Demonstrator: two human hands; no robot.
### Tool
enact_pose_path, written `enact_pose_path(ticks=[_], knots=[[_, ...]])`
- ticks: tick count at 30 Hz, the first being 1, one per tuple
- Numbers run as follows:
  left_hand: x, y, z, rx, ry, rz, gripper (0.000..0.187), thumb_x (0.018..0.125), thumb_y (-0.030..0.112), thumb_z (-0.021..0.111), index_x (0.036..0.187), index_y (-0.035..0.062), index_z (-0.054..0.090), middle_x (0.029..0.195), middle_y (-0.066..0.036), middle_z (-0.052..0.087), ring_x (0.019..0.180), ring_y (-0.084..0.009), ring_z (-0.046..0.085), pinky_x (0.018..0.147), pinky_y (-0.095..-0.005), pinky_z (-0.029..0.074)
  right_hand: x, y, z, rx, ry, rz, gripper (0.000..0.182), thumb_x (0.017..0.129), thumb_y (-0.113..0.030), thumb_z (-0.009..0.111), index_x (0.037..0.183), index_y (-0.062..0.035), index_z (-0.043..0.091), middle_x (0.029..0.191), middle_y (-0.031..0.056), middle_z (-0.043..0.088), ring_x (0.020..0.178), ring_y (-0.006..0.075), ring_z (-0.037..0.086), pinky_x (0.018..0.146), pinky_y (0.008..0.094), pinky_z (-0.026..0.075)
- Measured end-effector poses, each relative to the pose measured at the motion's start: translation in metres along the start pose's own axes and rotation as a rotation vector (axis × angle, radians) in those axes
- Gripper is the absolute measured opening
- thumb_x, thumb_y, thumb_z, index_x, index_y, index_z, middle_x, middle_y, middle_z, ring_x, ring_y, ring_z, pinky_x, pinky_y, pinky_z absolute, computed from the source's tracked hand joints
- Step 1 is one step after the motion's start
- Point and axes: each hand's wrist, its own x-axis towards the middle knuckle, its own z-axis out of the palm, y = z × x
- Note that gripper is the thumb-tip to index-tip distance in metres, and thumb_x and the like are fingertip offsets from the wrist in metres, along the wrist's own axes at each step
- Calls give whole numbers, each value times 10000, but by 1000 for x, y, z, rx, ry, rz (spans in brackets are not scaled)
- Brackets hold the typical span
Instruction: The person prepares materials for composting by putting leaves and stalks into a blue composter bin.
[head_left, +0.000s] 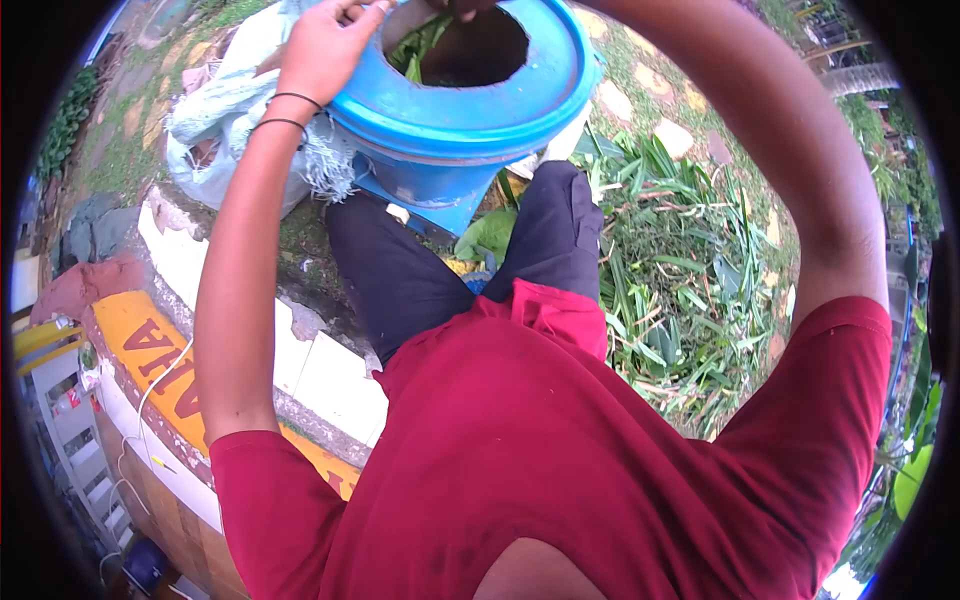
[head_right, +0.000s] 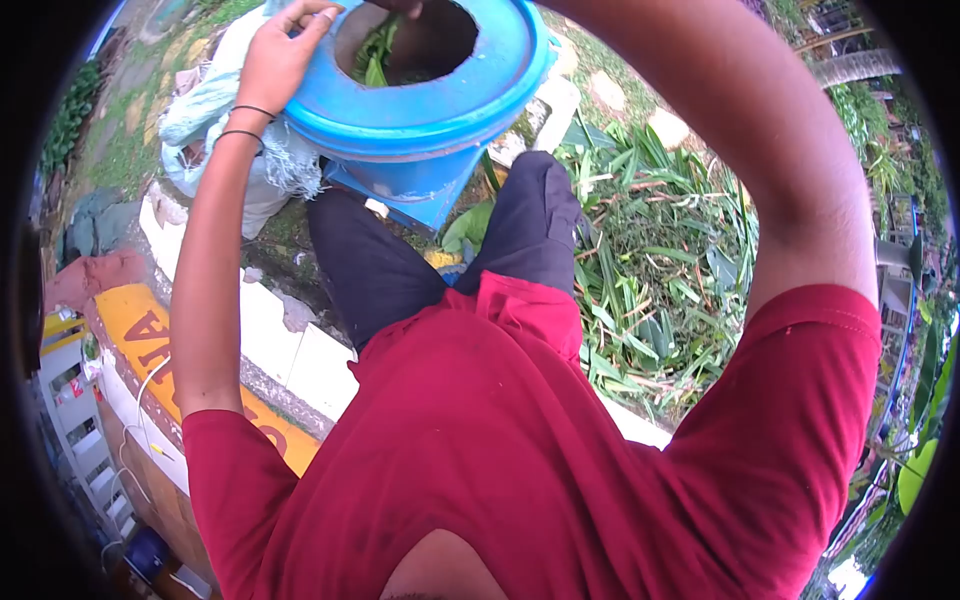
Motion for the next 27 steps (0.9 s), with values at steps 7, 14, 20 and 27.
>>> enact_pose_path(ticks=[7, 14, 20, 27], knots=[[4, -2, -4, -46, 9, -41, 246, 897, 276, 663, 942, 36, 698, 653, -65, 598, 583, -151, 542, 579, -325, 457, 15, -43, 41, 61, 48, -54, 181, 878, -174, 572, 821, -102, 728, 877, 72, 736, 865, 265, 717, 735, 379, 559], [5, 4, -7, -85, 40, -23, 200, 888, 229, 666, 910, 31, 688, 639, -77, 595, 576, -178, 560, 571, -346, 449, 1, 3, -9, -286, 91, 15, 155, 866, -202, 613, 779, -169, 738, 815, 4, 728, 814, 200, 709, 630, 342, 501], [6, 8, -9, -79, 53, -21, 154, 874, 183, 666, 893, 32, 684, 610, -78, 544, 564, -210, 526, 564, -357, 423, 16, -34, 14, -88, -354, -143, 195, 856, -193, 635, 1011, -149, 745, 986, 36, 731, 935, 235, 701, 765, 382, 524], [9, 7, -10, -102, 4, -77, 179, 900, 188, 643, 934, 16, 683, 693, -60, 594, 654, -154, 546, 661, -324, 436, 32, -32, 39, 685, -304, -318, 264, 816, -195, 681, 1073, -151, 720, 976, 119, 712, 946, 338, 673, 844, 415, 520]])
